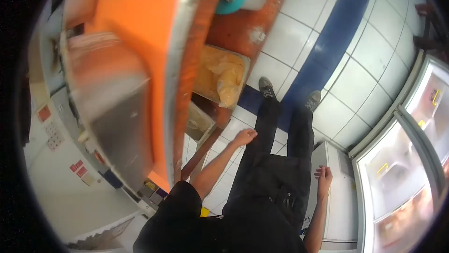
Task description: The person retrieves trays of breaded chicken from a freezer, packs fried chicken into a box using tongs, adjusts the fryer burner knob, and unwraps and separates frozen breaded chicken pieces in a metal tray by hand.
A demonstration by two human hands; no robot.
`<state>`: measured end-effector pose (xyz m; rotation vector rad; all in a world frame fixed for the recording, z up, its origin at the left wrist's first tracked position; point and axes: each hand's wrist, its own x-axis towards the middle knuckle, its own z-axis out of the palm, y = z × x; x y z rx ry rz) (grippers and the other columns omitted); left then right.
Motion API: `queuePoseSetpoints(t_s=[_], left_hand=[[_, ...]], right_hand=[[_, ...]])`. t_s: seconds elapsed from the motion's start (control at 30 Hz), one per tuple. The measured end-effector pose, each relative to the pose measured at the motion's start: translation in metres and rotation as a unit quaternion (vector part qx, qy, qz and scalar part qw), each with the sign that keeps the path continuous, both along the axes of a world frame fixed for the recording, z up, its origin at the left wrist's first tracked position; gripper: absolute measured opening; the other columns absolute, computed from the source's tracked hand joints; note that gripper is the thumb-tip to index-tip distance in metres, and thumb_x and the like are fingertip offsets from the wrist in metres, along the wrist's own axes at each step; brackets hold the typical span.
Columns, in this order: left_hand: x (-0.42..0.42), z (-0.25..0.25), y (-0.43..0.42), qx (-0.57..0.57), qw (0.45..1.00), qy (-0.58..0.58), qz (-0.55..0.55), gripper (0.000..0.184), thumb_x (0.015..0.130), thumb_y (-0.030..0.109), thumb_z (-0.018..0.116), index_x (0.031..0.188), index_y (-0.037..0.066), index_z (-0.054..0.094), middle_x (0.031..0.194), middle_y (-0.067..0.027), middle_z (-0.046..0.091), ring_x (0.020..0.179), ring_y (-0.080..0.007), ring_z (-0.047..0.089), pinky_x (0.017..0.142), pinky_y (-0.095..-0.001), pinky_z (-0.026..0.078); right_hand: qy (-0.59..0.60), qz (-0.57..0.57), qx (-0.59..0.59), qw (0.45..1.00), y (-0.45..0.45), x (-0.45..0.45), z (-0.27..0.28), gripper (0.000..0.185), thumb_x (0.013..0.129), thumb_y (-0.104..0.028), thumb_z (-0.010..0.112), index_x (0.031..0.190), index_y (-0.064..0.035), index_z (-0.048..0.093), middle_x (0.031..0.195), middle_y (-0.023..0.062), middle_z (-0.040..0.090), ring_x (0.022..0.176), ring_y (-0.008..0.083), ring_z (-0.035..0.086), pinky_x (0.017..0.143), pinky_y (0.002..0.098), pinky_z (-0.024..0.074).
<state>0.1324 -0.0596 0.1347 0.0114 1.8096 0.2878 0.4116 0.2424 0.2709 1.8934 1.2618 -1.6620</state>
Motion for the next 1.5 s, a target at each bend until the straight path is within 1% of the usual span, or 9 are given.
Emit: queuePoseSetpoints(t_s=[0.2,0.47,0.6,0.67,0.77,0.83,0.87,1.17,1.5], left_hand=[[0.087,0.060,-0.079,-0.007,0.999,0.023,0.042,0.067,0.092,0.061,0.034,0.132,0.010,0.051,0.136,-0.0238,0.046,0.125,-0.0397,0.045,0.105,-0.0457,0.036],[0.201,0.202,-0.076,-0.017,0.946,-0.068,0.315,0.071,0.086,0.067,0.042,0.113,0.006,0.066,0.101,-0.0181,0.067,0.096,-0.0346,0.064,0.080,-0.0441,0.053],[0.192,0.228,-0.043,0.080,0.807,0.106,0.575,0.070,0.090,0.061,0.039,0.120,0.001,0.059,0.104,-0.0155,0.067,0.090,-0.0351,0.066,0.073,-0.0448,0.054],[0.171,0.281,-0.055,0.247,0.581,0.086,0.771,0.051,0.097,0.044,0.035,0.115,0.002,0.058,0.100,-0.0122,0.068,0.078,-0.0257,0.068,0.063,-0.0364,0.054],[0.163,0.342,-0.058,0.250,0.543,0.105,0.795,0.040,0.096,0.036,0.042,0.105,0.003,0.063,0.091,-0.0113,0.069,0.073,-0.0191,0.068,0.061,-0.0313,0.053],[0.165,0.326,-0.078,0.158,0.777,0.317,0.521,0.030,0.094,0.029,0.049,0.101,0.006,0.066,0.086,-0.0100,0.069,0.071,-0.0177,0.068,0.064,-0.0292,0.053],[0.172,0.323,-0.088,0.160,0.772,0.321,0.524,0.030,0.094,0.029,0.049,0.101,0.006,0.066,0.086,-0.0100,0.069,0.071,-0.0177,0.068,0.064,-0.0292,0.053],[0.334,0.321,-0.249,0.207,0.701,0.274,0.625,0.022,0.090,0.019,0.057,0.103,0.005,0.066,0.083,-0.0067,0.069,0.071,-0.0144,0.066,0.067,-0.0281,0.052],[0.402,0.456,-0.528,0.240,0.442,0.463,0.729,0.027,0.097,0.020,0.050,0.120,0.007,0.057,0.098,-0.0099,0.068,0.084,-0.0161,0.065,0.065,-0.0260,0.049]], right_hand=[[0.071,-0.013,0.013,0.997,-0.004,0.027,0.025,0.024,0.095,-0.022,0.048,0.092,-0.0013,0.058,0.075,0.0087,0.064,0.060,0.0151,0.061,0.049,0.0259,0.0466],[0.112,0.098,-0.040,0.988,0.050,0.022,0.059,0.032,0.094,-0.025,0.043,0.108,-0.0002,0.058,0.088,0.0134,0.065,0.067,0.0229,0.065,0.053,0.0338,0.0504],[0.174,0.328,0.081,0.925,0.065,0.022,0.087,0.034,0.091,-0.020,0.043,0.109,0.0029,0.060,0.092,0.0177,0.066,0.072,0.0245,0.064,0.057,0.0342,0.0510],[0.182,0.254,0.067,0.948,0.068,0.028,0.073,0.034,0.089,-0.019,0.044,0.109,0.0049,0.060,0.092,0.0189,0.067,0.070,0.0236,0.064,0.056,0.0325,0.0503],[0.183,0.316,0.093,0.926,0.078,0.034,0.085,0.035,0.088,-0.018,0.045,0.109,0.0067,0.060,0.090,0.0192,0.067,0.069,0.0229,0.064,0.054,0.0307,0.0485],[0.200,0.424,0.134,0.873,0.069,0.031,0.097,0.036,0.087,-0.017,0.046,0.109,0.0073,0.060,0.089,0.0192,0.067,0.068,0.0225,0.064,0.053,0.0298,0.0474],[0.203,0.458,0.134,0.855,0.066,0.029,0.101,0.036,0.087,-0.017,0.046,0.110,0.0068,0.060,0.088,0.0186,0.067,0.067,0.0222,0.064,0.052,0.0294,0.0465],[0.189,0.312,0.060,0.929,-0.085,-0.016,0.121,0.033,0.088,-0.023,0.048,0.109,-0.0003,0.058,0.088,0.0154,0.066,0.066,0.0247,0.065,0.056,0.0374,0.0532],[0.306,0.642,0.063,0.700,-0.454,-0.082,0.151,0.025,0.089,-0.025,0.054,0.095,-0.0024,0.063,0.074,0.0078,0.063,0.051,0.0145,0.055,0.046,0.0260,0.0456]])
